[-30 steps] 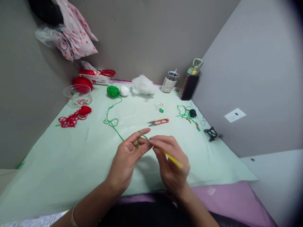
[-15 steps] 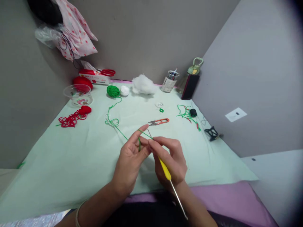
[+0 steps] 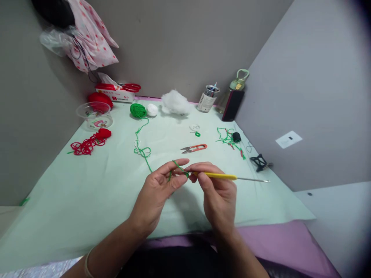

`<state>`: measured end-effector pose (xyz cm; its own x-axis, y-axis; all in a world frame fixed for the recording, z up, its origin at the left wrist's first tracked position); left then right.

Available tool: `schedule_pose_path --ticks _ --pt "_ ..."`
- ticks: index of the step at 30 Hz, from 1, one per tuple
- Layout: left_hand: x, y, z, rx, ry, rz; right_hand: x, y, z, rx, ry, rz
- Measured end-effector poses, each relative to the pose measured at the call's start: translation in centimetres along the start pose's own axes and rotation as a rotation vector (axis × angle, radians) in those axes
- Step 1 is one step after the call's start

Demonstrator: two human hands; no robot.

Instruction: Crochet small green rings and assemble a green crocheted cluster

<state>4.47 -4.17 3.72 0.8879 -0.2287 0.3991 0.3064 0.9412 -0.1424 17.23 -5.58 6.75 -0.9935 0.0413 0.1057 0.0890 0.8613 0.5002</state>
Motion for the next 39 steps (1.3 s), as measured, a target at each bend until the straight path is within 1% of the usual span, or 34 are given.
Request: schedule_pose_path --ticks 2,4,6,7,8,10,12,13,14,15,16,17,18,19,20,21,22,24,25,27,29,32,34,35,37,39 --pt "-0.1 0.2 0.0 0.002 -0.029 0.044 0.3 -0.3 -0.4 -0.088 -0.122 -0.033" --pt "-0.1 0.4 -0.1 -0.024 -0.088 0.065 0.6 -0.8 -0.9 -0.244 -0.333 -0.069" --pt "0.0 0.4 -0.4 -0.102 -0.169 0.031 0.7 -1.1 -1.4 -0.379 -0.491 -0.084" --pt "0.0 0.4 -0.5 -0.148 -0.202 0.01 0.5 -1.1 -1.5 -0.399 -0.501 -0.073" --pt "0.0 0.4 -0.5 -0.183 -0.222 -0.002 0.1 -0.9 -1.5 -0.374 -0.463 -0.045" --pt "-0.3 0.3 -0.4 -0.188 -0.217 0.017 -1.0 -0.3 -1.1 -0.239 -0.283 0.038" --pt "-0.7 0.4 0.0 -0.091 -0.153 0.084 -1.5 0.2 -0.6 -0.098 -0.097 0.092" --pt "-0.8 0.3 0.2 -0.026 -0.115 0.118 -1.4 0.3 -0.4 -0.059 -0.051 0.09" --pt "-0.8 0.3 0.3 0.032 -0.086 0.144 -1.1 0.3 -0.4 -0.059 -0.057 0.068" --pt "-0.6 0.2 0.4 0.073 -0.072 0.156 -0.6 0.1 -0.5 -0.097 -0.121 0.031" --pt "-0.4 0.2 0.3 0.09 -0.076 0.153 -0.1 -0.1 -0.8 -0.169 -0.227 -0.005" --pt "-0.2 0.2 0.1 0.073 -0.097 0.135 0.4 -0.4 -1.1 -0.265 -0.345 -0.033" --pt "0.0 0.2 -0.1 0.027 -0.128 0.099 0.7 -0.7 -1.4 -0.353 -0.442 -0.051" --pt "0.1 0.2 -0.4 -0.034 -0.162 0.059 0.8 -0.9 -1.5 -0.407 -0.496 -0.054" --pt "0.1 0.2 -0.6 -0.098 -0.19 0.023 0.6 -0.9 -1.6 -0.416 -0.493 -0.032" --pt "0.0 0.2 -0.7 -0.15 -0.209 -0.001 0.1 -0.8 -1.5 -0.38 -0.435 0.01" --pt "-0.2 0.2 -0.6 -0.18 -0.216 -0.01 -0.5 -0.5 -1.3 -0.31 -0.338 0.059" --pt "-0.7 0.2 -0.3 -0.17 -0.189 0.007 -1.6 0.1 -0.7 -0.146 -0.11 0.134" --pt "-0.9 0.1 0.0 -0.142 -0.158 0.022 -1.8 0.3 -0.5 -0.087 -0.013 0.145" --pt "-0.8 0.0 0.4 -0.083 -0.082 0.024 -1.6 0.6 -0.1 -0.013 0.084 0.103" --pt "-0.4 -0.1 0.5 -0.042 -0.028 0.004 -1.0 0.6 -0.1 0.004 0.063 0.044" --pt "0.0 0.0 0.2 -0.039 -0.011 -0.007 -0.4 0.4 -0.2 0.001 -0.005 0.0" --pt "0.0 0.2 0.0 -0.034 -0.023 0.03 -0.1 0.1 -0.4 -0.039 -0.055 -0.015" --pt "-0.1 0.3 -0.1 -0.026 -0.038 0.052 0.1 -0.1 -0.6 -0.082 -0.116 -0.034" --pt "-0.2 0.3 -0.2 -0.018 -0.094 0.078 0.6 -0.6 -1.2 -0.226 -0.313 -0.073" --pt "-0.1 0.3 -0.5 -0.059 -0.165 0.056 1.0 -1.0 -1.7 -0.36 -0.49 -0.113"
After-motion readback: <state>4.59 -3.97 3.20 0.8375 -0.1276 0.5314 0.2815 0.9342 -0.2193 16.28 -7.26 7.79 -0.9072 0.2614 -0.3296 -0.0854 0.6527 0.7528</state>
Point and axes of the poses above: each hand's wrist, its own y-axis towards the middle knuckle, its own x-axis out of the palm, z = x × y, the point moved 5 cm from there along y, towards the middle knuckle, and after that the axes turned 9 degrees about y, right-handed, at the moved point
